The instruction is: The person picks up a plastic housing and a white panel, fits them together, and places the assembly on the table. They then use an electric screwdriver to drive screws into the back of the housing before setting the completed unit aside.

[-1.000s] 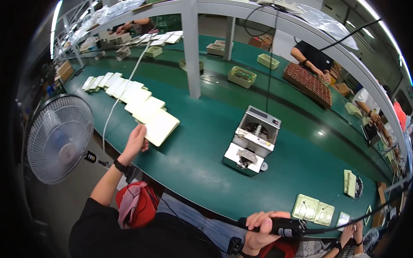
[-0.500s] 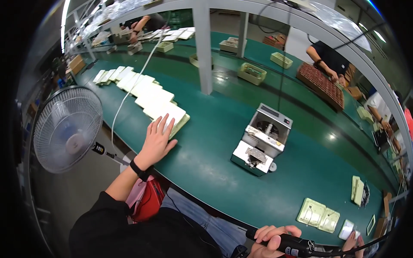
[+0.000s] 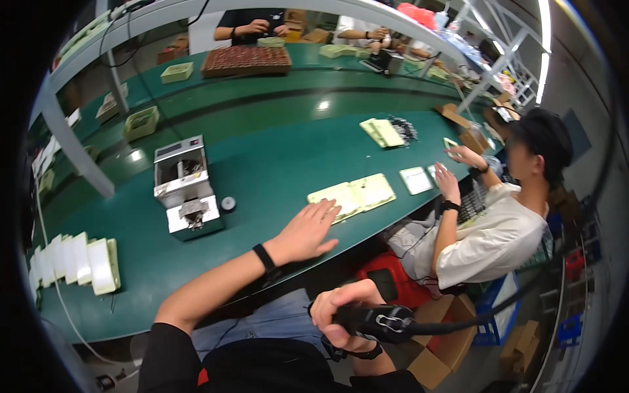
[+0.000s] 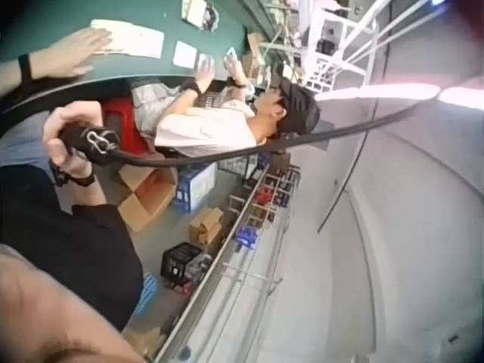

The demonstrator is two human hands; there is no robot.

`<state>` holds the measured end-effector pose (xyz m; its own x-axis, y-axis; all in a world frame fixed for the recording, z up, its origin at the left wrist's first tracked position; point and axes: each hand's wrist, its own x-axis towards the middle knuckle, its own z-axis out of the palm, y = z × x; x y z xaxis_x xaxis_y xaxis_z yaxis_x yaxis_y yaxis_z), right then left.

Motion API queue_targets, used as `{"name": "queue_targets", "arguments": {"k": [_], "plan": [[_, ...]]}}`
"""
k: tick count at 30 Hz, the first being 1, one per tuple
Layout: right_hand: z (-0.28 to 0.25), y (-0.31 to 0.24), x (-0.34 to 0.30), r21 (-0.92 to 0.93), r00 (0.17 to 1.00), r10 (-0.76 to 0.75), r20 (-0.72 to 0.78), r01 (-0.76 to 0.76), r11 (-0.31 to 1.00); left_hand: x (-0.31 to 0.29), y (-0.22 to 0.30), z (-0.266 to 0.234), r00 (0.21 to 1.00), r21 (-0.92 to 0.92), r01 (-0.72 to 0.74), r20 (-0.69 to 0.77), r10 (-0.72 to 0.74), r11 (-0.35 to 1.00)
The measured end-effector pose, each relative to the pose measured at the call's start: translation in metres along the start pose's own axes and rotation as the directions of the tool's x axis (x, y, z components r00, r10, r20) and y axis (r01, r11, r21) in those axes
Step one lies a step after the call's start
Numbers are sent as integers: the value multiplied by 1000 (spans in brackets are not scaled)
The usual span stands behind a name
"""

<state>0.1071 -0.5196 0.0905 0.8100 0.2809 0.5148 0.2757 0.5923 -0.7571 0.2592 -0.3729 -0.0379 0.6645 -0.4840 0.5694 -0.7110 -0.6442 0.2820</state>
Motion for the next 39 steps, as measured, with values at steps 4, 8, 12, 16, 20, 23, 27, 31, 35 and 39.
{"name": "queue_targets", "arguments": {"k": [4,8,12,16,20,23,27,31,35,39], "plan": [[-3,-2,-1,-14,1000,-17,0,17,1000,3,-3,0,977,27,30,211,-35,999],[-8,5,16,-70,998,17,58,-13,997,-53,24,-66,922,274,-23,377,-85,961],[4,20,54,-92,981,31,192,-14,996,-124,44,-135,879,368,17,437,-189,930],[32,59,85,-58,986,122,116,-115,992,-183,54,-164,793,476,38,521,-316,879],[63,82,120,-242,947,236,218,-182,953,-211,49,-173,838,646,-48,441,-321,762],[90,115,137,-190,950,121,286,-68,980,-222,49,-172,865,590,-4,408,-293,808],[120,128,151,-192,978,-32,204,72,979,-230,43,-175,900,595,-8,354,-253,803],[137,151,168,-209,966,-98,238,149,967,-233,45,-173,935,630,-4,278,-220,777],[146,178,172,-259,976,-98,193,147,955,-235,44,-174,951,636,11,232,-205,771],[148,184,173,-303,989,-67,132,105,947,-235,44,-174,948,620,15,240,-208,784]]}}
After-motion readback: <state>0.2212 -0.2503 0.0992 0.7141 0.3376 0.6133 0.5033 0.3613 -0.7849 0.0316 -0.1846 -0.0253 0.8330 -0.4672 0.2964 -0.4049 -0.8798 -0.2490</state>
